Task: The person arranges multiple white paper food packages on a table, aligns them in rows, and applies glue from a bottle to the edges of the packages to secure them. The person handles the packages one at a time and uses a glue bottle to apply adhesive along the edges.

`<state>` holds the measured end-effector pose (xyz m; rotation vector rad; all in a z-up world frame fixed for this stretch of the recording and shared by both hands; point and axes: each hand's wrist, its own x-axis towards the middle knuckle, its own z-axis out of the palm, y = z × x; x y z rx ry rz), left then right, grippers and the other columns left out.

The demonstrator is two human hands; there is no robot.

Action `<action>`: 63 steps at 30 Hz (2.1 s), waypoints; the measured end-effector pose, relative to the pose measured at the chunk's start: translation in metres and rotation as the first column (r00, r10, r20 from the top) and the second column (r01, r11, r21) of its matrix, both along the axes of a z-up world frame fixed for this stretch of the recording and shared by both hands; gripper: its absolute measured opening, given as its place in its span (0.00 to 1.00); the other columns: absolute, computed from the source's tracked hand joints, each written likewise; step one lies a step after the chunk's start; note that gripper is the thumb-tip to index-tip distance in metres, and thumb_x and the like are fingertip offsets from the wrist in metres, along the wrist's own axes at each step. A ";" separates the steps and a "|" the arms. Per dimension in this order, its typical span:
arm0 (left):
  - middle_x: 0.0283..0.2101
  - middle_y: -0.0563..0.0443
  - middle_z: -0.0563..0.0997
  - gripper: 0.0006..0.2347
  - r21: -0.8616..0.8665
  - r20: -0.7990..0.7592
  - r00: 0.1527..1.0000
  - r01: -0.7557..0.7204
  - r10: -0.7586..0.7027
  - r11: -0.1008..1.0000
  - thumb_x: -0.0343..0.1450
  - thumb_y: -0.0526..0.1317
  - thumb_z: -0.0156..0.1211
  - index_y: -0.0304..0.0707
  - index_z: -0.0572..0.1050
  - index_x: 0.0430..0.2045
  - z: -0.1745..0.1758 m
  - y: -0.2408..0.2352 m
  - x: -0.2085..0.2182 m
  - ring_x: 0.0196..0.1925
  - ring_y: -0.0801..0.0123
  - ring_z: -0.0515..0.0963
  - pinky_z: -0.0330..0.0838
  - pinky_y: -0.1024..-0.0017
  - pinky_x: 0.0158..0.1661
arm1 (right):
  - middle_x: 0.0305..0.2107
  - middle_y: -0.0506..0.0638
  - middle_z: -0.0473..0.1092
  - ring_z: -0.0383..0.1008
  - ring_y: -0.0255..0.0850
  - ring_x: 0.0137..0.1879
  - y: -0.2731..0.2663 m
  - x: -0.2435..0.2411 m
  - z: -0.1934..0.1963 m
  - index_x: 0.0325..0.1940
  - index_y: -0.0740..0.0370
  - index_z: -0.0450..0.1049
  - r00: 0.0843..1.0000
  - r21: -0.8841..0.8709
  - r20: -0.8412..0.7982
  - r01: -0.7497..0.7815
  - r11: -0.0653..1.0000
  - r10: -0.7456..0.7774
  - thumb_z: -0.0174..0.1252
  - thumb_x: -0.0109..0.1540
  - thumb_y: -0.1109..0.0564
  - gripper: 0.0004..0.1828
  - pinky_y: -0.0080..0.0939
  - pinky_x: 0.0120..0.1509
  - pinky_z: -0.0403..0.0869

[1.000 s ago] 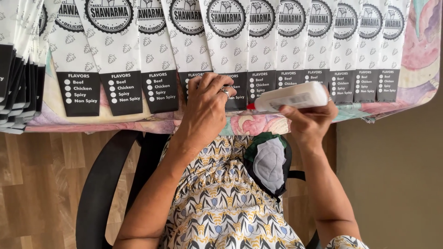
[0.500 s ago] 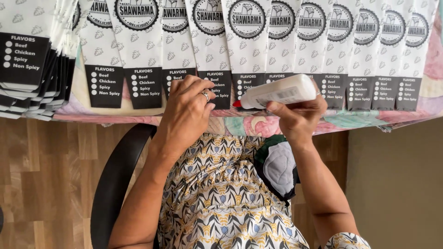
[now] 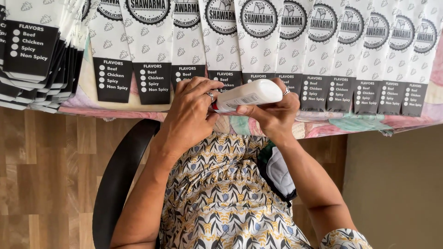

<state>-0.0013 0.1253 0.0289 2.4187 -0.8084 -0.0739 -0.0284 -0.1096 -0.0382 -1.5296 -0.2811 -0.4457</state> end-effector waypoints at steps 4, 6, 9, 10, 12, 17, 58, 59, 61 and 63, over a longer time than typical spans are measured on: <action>0.53 0.51 0.81 0.15 -0.027 -0.007 1.000 -0.004 0.004 1.000 0.59 0.32 0.75 0.36 0.82 0.38 -0.004 0.000 0.000 0.60 0.64 0.72 0.60 0.62 0.59 | 0.31 0.63 0.75 0.79 0.43 0.42 -0.021 -0.008 0.018 0.42 0.78 0.77 1.000 -0.041 -0.015 0.015 0.999 -0.015 0.79 0.46 0.71 0.24 0.44 0.49 0.77; 0.52 0.51 0.81 0.15 -0.070 0.008 1.000 -0.005 0.006 0.998 0.58 0.30 0.74 0.35 0.81 0.37 -0.011 0.001 -0.001 0.59 0.63 0.73 0.61 0.62 0.59 | 0.31 0.63 0.75 0.78 0.43 0.46 -0.042 -0.014 0.017 0.44 0.79 0.73 0.998 -0.069 -0.057 0.026 0.997 -0.030 0.78 0.47 0.70 0.26 0.42 0.52 0.76; 0.52 0.50 0.81 0.15 -0.087 0.012 1.000 -0.009 0.011 0.996 0.58 0.30 0.74 0.34 0.81 0.37 -0.012 0.000 0.000 0.59 0.62 0.73 0.61 0.62 0.59 | 0.33 0.63 0.76 0.78 0.43 0.48 -0.059 -0.015 0.002 0.45 0.78 0.73 0.997 -0.086 -0.070 0.037 0.996 -0.043 0.78 0.47 0.70 0.26 0.42 0.51 0.76; 0.52 0.50 0.81 0.15 -0.086 0.012 1.000 -0.008 0.009 0.996 0.58 0.30 0.74 0.34 0.81 0.37 -0.011 0.000 -0.001 0.59 0.62 0.73 0.61 0.62 0.59 | 0.33 0.63 0.76 0.78 0.43 0.48 -0.044 -0.013 0.008 0.45 0.78 0.73 0.997 -0.085 -0.069 0.038 0.996 -0.044 0.78 0.47 0.70 0.26 0.42 0.51 0.76; 0.52 0.50 0.81 0.15 -0.076 0.008 1.000 -0.012 0.013 0.997 0.58 0.31 0.75 0.35 0.81 0.37 -0.009 0.000 -0.002 0.60 0.63 0.72 0.60 0.62 0.59 | 0.31 0.61 0.76 0.80 0.43 0.45 -0.014 -0.007 0.022 0.43 0.76 0.75 0.998 -0.009 -0.052 0.025 1.000 -0.026 0.79 0.46 0.70 0.25 0.41 0.51 0.76; 0.52 0.49 0.81 0.13 -0.071 -0.011 1.000 -0.017 0.017 0.997 0.61 0.34 0.75 0.33 0.81 0.37 -0.003 0.000 -0.002 0.60 0.63 0.72 0.59 0.61 0.60 | 0.30 0.64 0.76 0.80 0.46 0.43 -0.001 -0.005 0.011 0.42 0.78 0.75 0.999 -0.015 -0.028 0.027 1.000 -0.028 0.79 0.45 0.71 0.25 0.43 0.49 0.76; 0.43 0.55 0.81 0.10 -0.151 0.119 0.987 -0.086 0.104 0.985 0.66 0.23 0.61 0.40 0.82 0.30 -0.018 -0.009 -0.003 0.54 0.67 0.74 0.60 0.63 0.55 | 0.35 0.66 0.76 0.81 0.50 0.47 -0.020 -0.013 0.006 0.45 0.75 0.73 0.995 0.019 -0.049 0.093 0.996 -0.092 0.76 0.46 0.73 0.26 0.48 0.52 0.79; 0.43 0.54 0.81 0.09 -0.149 0.126 0.986 -0.088 0.107 0.985 0.66 0.23 0.60 0.39 0.82 0.29 -0.021 -0.010 -0.003 0.54 0.67 0.74 0.61 0.64 0.55 | 0.36 0.66 0.76 0.80 0.49 0.48 -0.028 -0.015 0.006 0.45 0.75 0.72 0.993 0.031 -0.056 0.106 0.994 -0.104 0.76 0.47 0.72 0.26 0.48 0.53 0.80; 0.43 0.54 0.81 0.09 -0.147 0.130 0.985 -0.091 0.110 0.985 0.66 0.22 0.60 0.39 0.82 0.29 -0.023 -0.011 -0.003 0.54 0.67 0.74 0.61 0.64 0.56 | 0.37 0.66 0.76 0.80 0.48 0.49 -0.041 -0.018 -0.002 0.46 0.75 0.71 0.991 0.041 -0.064 0.120 0.992 -0.117 0.76 0.48 0.71 0.27 0.48 0.54 0.80; 0.42 0.52 0.81 0.09 -0.141 0.112 0.988 -0.092 0.108 0.986 0.67 0.22 0.59 0.38 0.82 0.29 -0.021 -0.012 -0.002 0.53 0.67 0.74 0.61 0.64 0.56 | 0.36 0.68 0.76 0.81 0.51 0.47 -0.051 -0.021 -0.015 0.46 0.75 0.70 0.989 0.041 -0.079 0.132 0.990 -0.129 0.76 0.47 0.71 0.27 0.49 0.52 0.81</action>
